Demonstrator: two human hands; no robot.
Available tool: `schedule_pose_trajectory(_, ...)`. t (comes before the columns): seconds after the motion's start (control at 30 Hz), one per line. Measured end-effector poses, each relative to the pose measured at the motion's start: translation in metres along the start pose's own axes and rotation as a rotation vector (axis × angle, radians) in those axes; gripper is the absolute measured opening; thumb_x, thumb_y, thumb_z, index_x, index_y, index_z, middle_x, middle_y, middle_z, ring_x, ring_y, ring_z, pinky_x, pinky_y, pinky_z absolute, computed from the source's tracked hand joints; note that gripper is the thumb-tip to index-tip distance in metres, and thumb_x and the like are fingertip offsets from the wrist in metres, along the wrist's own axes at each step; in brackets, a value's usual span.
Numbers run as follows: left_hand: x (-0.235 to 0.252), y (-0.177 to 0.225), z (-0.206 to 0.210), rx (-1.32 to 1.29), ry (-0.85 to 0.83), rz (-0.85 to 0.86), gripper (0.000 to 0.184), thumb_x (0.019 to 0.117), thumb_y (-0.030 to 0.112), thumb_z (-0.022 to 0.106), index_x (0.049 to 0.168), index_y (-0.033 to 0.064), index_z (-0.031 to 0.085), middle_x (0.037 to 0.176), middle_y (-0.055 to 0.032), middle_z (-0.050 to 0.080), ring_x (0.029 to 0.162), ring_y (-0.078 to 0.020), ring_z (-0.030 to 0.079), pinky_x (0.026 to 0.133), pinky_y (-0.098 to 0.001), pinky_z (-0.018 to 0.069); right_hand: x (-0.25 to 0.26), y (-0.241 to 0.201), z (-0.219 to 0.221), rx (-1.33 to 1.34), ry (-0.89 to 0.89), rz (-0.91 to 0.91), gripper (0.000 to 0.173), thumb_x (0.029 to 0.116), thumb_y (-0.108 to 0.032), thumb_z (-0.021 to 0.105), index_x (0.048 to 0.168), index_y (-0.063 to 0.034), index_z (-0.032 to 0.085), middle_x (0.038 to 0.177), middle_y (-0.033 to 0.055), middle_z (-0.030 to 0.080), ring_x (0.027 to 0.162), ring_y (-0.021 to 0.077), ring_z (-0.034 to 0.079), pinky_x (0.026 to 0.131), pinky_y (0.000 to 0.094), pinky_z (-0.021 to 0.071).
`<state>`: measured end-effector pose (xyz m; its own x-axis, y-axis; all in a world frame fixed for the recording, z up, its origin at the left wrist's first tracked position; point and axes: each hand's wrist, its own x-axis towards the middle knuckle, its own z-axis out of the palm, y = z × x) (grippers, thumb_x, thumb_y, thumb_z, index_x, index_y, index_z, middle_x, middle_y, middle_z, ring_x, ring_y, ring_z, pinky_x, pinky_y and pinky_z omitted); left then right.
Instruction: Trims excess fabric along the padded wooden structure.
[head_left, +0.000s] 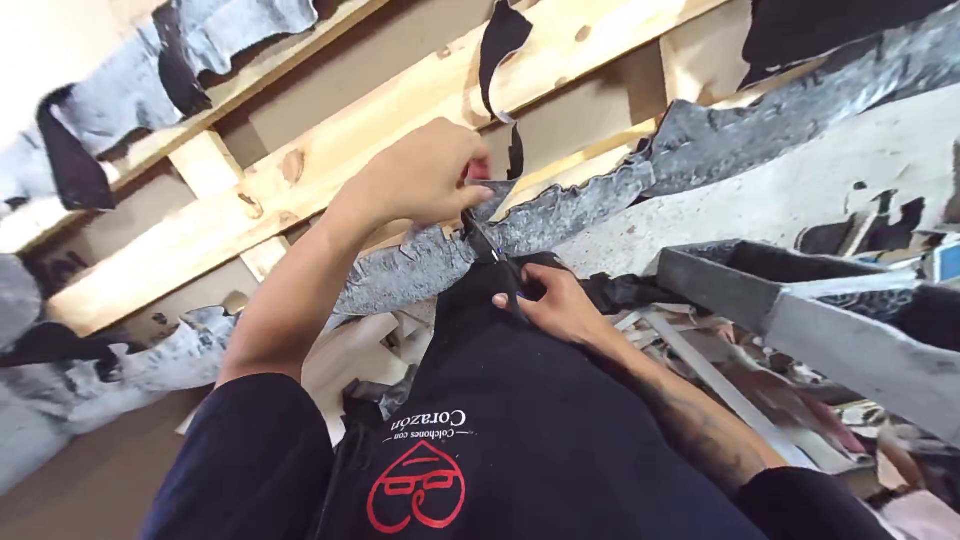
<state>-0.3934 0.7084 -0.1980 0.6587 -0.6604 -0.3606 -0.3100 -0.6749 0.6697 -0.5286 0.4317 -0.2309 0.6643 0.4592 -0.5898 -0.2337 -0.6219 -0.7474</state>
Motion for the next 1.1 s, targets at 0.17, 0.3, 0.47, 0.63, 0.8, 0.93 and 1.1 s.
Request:
schedule_pose_trajectory(0.17, 0.043, 0.01, -0.008, 0.111, -0.154, 0.079, 0.025, 0.0953, 0.035, 0.071, 0.107, 0.0122, 0.075, 0.098, -0.0078, 0.072, 0.098, -0.0263, 0.068, 0.089, -0.0529, 0.0535, -0.006, 0.0, 0.006, 0.117, -0.107, 0.052, 0.057, 0.0855, -0.07, 0.067, 0.096, -0.0136, 0.063, 0.075, -0.0033, 0.057, 0.068, 0.0079, 0.055, 0.063, 0.0325, 0.0475)
schedule_pose_trajectory(0.3, 0.036, -0.004, -0.023, 0.033, -0.108, 0.103, 0.016, 0.0926, 0.026, 0.072, 0.097, 0.0109, 0.076, 0.088, -0.0056, 0.072, 0.087, -0.0206, 0.069, 0.081, -0.048, 0.0552, -0.009, 0.008, 0.01, 0.142, -0.078, 0.05, 0.058, 0.0848, -0.07, 0.068, 0.094, -0.0129, 0.063, 0.075, -0.0018, 0.057, 0.068, 0.0095, 0.056, 0.062, 0.0336, 0.0472)
schedule_pose_trajectory(0.47, 0.024, -0.01, -0.031, -0.009, -0.079, 0.099, 0.018, 0.0912, 0.029, 0.073, 0.097, 0.0122, 0.076, 0.095, -0.0035, 0.074, 0.092, -0.0162, 0.07, 0.084, -0.045, 0.0561, 0.004, -0.006, 0.027, 0.184, -0.016, 0.054, 0.055, 0.0891, -0.066, 0.065, 0.092, -0.0112, 0.064, 0.077, 0.0009, 0.06, 0.069, 0.0123, 0.058, 0.064, 0.0363, 0.0494)
schedule_pose_trajectory(0.63, 0.035, 0.002, -0.029, 0.023, -0.149, 0.129, 0.017, 0.0929, 0.028, 0.07, 0.095, 0.0119, 0.074, 0.095, -0.0023, 0.072, 0.09, -0.014, 0.068, 0.082, -0.0415, 0.0565, 0.008, -0.027, 0.038, 0.192, 0.14, 0.112, 0.051, 0.0848, -0.062, 0.072, 0.082, -0.012, 0.062, 0.071, -0.0015, 0.056, 0.065, 0.0105, 0.055, 0.06, 0.034, 0.047)
schedule_pose_trajectory(0.8, 0.044, 0.007, -0.029, 0.079, -0.122, 0.076, 0.016, 0.0909, 0.027, 0.072, 0.09, 0.0118, 0.074, 0.093, -0.0041, 0.072, 0.093, -0.0182, 0.068, 0.084, -0.0453, 0.0537, 0.005, -0.025, 0.039, 0.234, 0.202, 0.101, 0.049, 0.0857, -0.059, 0.074, 0.077, -0.0125, 0.06, 0.066, -0.0036, 0.053, 0.059, 0.0077, 0.051, 0.057, 0.031, 0.0436)
schedule_pose_trajectory(0.93, 0.04, 0.01, -0.036, 0.029, -0.076, 0.078, 0.018, 0.0911, 0.03, 0.072, 0.092, 0.0124, 0.076, 0.098, -0.004, 0.074, 0.099, -0.0174, 0.068, 0.091, -0.0455, 0.0541, 0.012, -0.042, 0.032, 0.322, 0.166, 0.114, 0.053, 0.0855, -0.065, 0.071, 0.078, -0.015, 0.058, 0.066, -0.0047, 0.05, 0.059, 0.0082, 0.049, 0.057, 0.0315, 0.0419)
schedule_pose_trajectory(1.1, 0.033, 0.013, -0.04, 0.024, -0.032, 0.068, 0.02, 0.0931, 0.028, 0.071, 0.091, 0.009, 0.077, 0.102, -0.0072, 0.075, 0.106, -0.0198, 0.069, 0.097, -0.0466, 0.0534, 0.011, -0.048, 0.029, 0.389, 0.144, 0.12, 0.051, 0.0866, -0.064, 0.071, 0.077, -0.0157, 0.058, 0.063, -0.0048, 0.051, 0.054, 0.0076, 0.049, 0.053, 0.03, 0.0426)
